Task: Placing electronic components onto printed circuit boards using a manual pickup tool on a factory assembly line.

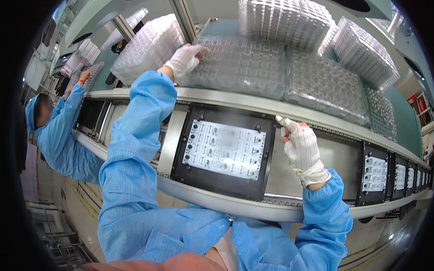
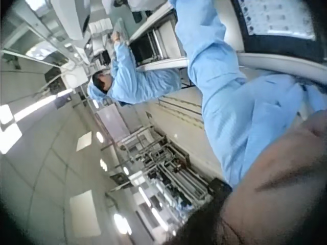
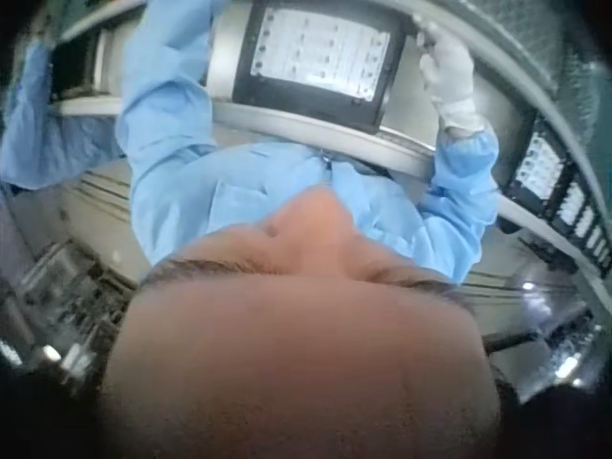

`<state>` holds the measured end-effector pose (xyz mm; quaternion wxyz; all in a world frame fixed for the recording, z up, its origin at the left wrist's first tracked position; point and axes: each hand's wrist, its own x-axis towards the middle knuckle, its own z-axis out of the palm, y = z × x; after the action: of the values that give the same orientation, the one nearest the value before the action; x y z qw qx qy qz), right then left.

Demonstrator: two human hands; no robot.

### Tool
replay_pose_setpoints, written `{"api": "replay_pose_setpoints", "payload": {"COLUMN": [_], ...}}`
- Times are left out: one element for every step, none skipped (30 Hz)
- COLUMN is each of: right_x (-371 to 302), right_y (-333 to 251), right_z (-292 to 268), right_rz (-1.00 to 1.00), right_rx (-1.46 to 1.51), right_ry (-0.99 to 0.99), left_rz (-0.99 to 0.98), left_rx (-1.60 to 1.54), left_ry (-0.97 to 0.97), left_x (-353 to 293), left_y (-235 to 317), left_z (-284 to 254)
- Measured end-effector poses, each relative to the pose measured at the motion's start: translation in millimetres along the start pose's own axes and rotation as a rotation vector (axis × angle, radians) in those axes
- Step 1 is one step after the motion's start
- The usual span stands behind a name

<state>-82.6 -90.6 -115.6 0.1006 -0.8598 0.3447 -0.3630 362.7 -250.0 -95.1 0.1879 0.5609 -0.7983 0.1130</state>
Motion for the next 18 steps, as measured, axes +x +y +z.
{"api": "replay_pose_setpoints", "payload": {"right_x": [-2, -2, -3, -2, -4, -5, -6, -6, -7, -9, -11, -13, -14, -15, -15, -13, -15, -16], "right_y": [-4, -8, -11, -12, -10, -8, -4, -4, -3, -3, -3, 0, 1, 0, -1, -4, -4, -4], "right_z": [2, 5, 7, 9, 13, 18, 23, 25, 26, 27, 28, 31, 34, 36, 37, 36, 37, 39], "right_rz": [0.017, 0.038, 0.055, 0.063, 0.071, 0.042, 0.008, -0.012, -0.006, 0.011, 0.030, 0.053, 0.054, 0.070, 0.088, 0.099, 0.100, 0.077], "right_rx": [0.008, 0.035, 0.062, 0.052, 0.058, 0.059, 0.060, 0.059, 0.065, 0.066, 0.064, 0.080, 0.089, 0.094, 0.096, 0.116, 0.121, 0.116], "right_ry": [-0.010, 0.000, 0.010, -0.039, -0.040, -0.004, 0.031, 0.031, 0.029, 0.017, 0.006, 0.002, -0.001, -0.002, -0.003, -0.019, -0.020, -0.004], "left_rz": [-0.010, -0.050, -0.056, -0.028, 0.009, 0.113, 0.109, 0.158, 0.206, 0.201, 0.200, 0.247, 0.296, 0.310, 0.338, 0.325, 0.313, 0.311], "left_rx": [0.032, 0.023, 0.022, 0.002, -0.023, -0.109, -0.106, -0.204, -0.303, -0.316, -0.329, -0.259, -0.194, -0.177, -0.177, -0.205, -0.233, -0.232], "left_ry": [-0.072, -0.044, -0.059, 0.026, 0.111, 0.161, 0.154, 0.077, 0.001, -0.085, -0.169, -0.176, -0.183, -0.166, -0.066, -0.090, -0.113, -0.118], "left_x": [3, 5, 0, -7, -8, -19, -33, -48, -64, -80, -96, -112, -127, -139, -148, -153, -157, -159], "left_y": [2, 5, 9, 12, 24, 38, 58, 79, 98, 116, 131, 138, 142, 143, 145, 146, 146, 147], "left_z": [-5, -8, -11, -18, -27, -32, -37, -43, -48, -54, -58, -59, -57, -51, -48, -45, -44, -44]}}
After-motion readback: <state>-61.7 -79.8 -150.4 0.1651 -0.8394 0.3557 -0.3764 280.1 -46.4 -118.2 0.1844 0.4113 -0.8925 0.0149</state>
